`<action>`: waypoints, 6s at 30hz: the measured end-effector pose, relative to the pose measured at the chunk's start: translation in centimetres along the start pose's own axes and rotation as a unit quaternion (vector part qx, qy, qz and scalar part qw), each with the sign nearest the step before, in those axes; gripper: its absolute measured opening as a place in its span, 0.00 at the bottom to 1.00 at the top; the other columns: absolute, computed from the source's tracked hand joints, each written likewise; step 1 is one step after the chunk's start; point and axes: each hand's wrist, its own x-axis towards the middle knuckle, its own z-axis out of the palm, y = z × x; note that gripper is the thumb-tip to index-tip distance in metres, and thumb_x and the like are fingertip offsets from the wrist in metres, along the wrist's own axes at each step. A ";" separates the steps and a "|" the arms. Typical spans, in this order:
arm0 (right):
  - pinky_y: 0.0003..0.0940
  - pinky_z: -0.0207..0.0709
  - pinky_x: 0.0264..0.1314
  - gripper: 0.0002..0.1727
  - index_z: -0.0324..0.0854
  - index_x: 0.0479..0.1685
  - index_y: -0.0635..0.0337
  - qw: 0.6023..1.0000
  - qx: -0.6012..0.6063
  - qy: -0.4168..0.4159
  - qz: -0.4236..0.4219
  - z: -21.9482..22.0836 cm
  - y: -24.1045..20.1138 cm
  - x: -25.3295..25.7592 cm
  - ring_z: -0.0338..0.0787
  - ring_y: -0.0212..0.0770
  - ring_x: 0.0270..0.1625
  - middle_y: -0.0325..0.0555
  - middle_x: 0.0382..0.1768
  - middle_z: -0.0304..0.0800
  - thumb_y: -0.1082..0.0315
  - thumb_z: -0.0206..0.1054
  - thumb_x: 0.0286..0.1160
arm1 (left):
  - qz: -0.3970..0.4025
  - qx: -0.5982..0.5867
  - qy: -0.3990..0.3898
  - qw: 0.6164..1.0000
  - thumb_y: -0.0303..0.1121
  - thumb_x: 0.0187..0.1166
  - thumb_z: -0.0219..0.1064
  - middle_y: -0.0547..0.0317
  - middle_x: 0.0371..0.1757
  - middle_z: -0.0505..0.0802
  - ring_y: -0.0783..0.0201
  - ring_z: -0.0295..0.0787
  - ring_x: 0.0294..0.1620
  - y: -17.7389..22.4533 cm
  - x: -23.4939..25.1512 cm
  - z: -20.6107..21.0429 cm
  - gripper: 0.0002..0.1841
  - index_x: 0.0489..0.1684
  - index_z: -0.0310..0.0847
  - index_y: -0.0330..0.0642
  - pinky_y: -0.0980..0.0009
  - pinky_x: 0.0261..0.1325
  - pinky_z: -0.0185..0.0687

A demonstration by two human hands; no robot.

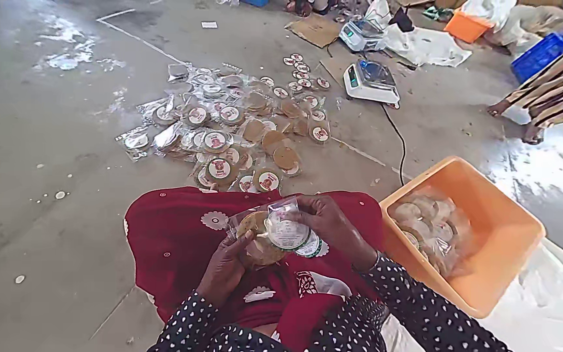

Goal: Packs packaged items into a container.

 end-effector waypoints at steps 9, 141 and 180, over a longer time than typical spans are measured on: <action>0.26 0.86 0.47 0.06 0.93 0.42 0.60 0.995 -0.078 -0.065 -0.007 0.6 -0.4 0.0 0.91 0.25 0.39 0.37 0.36 0.95 0.71 0.70 0.76 | -0.005 0.010 -0.015 1.000 0.26 0.88 0.56 0.41 0.53 0.93 0.50 0.95 0.52 -0.3 -0.1 0.2 0.15 0.68 0.74 0.31 0.52 0.56 0.93; 0.19 0.78 0.28 0.04 0.91 0.43 0.62 0.980 -0.074 0.187 0.002 -4.7 1.7 -3.6 0.84 0.23 0.25 0.36 0.31 0.93 0.73 0.72 0.77 | -0.004 -0.006 -0.034 0.999 0.22 0.80 0.60 0.48 0.47 0.95 0.57 0.96 0.47 0.3 -1.1 -0.6 0.12 0.59 0.78 0.37 0.58 0.54 0.93; 0.28 0.82 0.43 0.18 0.81 0.54 0.73 0.983 0.111 0.143 0.019 1.1 2.2 -5.1 0.86 0.32 0.37 0.48 0.39 0.88 0.70 0.75 0.72 | -0.010 0.052 -0.055 0.997 0.28 0.76 0.66 0.55 0.47 0.96 0.62 0.96 0.48 -2.3 0.2 2.2 0.13 0.57 0.78 0.45 0.61 0.51 0.95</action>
